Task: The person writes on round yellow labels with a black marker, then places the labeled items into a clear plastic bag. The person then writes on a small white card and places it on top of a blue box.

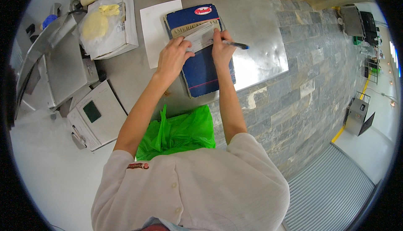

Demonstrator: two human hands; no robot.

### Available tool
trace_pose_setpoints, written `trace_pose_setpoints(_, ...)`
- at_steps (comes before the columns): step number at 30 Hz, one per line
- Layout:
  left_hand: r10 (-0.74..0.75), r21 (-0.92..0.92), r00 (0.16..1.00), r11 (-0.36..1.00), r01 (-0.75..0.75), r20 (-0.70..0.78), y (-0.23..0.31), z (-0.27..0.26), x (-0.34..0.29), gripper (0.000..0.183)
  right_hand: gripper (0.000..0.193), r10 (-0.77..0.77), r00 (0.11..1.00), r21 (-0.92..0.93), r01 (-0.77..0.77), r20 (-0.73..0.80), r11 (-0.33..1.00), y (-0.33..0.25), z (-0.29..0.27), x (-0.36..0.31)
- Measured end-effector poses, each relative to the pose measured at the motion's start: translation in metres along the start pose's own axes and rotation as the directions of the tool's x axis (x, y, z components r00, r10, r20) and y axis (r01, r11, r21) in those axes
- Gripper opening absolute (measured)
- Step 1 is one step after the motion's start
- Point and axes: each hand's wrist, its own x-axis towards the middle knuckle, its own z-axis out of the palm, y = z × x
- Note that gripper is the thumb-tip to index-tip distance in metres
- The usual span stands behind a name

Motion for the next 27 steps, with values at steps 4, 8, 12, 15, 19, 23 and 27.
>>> trace_pose_setpoints(4,0.029,-0.022,0.999,0.999,-0.029,-0.017,-0.007,0.003,0.000,0.012,0.029,0.248,0.969,0.550,-0.218,0.020,0.806,0.005,-0.021,0.009)
trace_pose_setpoints(8,-0.008,-0.151,0.996,0.988,-0.006,-0.090,-0.012,-0.001,0.002,0.007,0.028,0.298,0.955,0.386,-0.275,0.001,0.881,-0.022,-0.016,-0.017)
trace_pose_setpoints(12,-0.102,-0.253,0.993,0.964,0.083,-0.064,-0.022,-0.007,0.009,0.013,0.029,0.101,0.975,0.142,-0.131,0.199,0.981,-0.015,0.001,-0.047)
trace_pose_setpoints(15,-0.073,-0.302,0.990,0.953,0.033,-0.120,-0.029,-0.005,0.012,0.012,0.027,0.065,0.968,0.100,-0.091,0.242,0.991,-0.011,0.010,-0.053)
trace_pose_setpoints(19,-0.090,-0.330,0.990,0.943,0.048,-0.112,-0.032,-0.003,0.010,0.013,0.025,-0.020,0.967,-0.003,0.021,0.255,1.000,-0.009,0.014,-0.054)
trace_pose_setpoints(23,-0.090,-0.337,0.990,0.940,0.047,-0.113,-0.033,-0.002,0.011,0.012,0.023,-0.064,0.952,-0.108,0.101,0.300,0.989,-0.014,0.014,-0.055)
trace_pose_setpoints(27,-0.130,-0.371,0.991,0.922,0.108,-0.036,-0.032,-0.003,0.011,0.012,0.023,-0.088,0.966,-0.106,0.116,0.242,0.988,-0.009,0.015,-0.053)
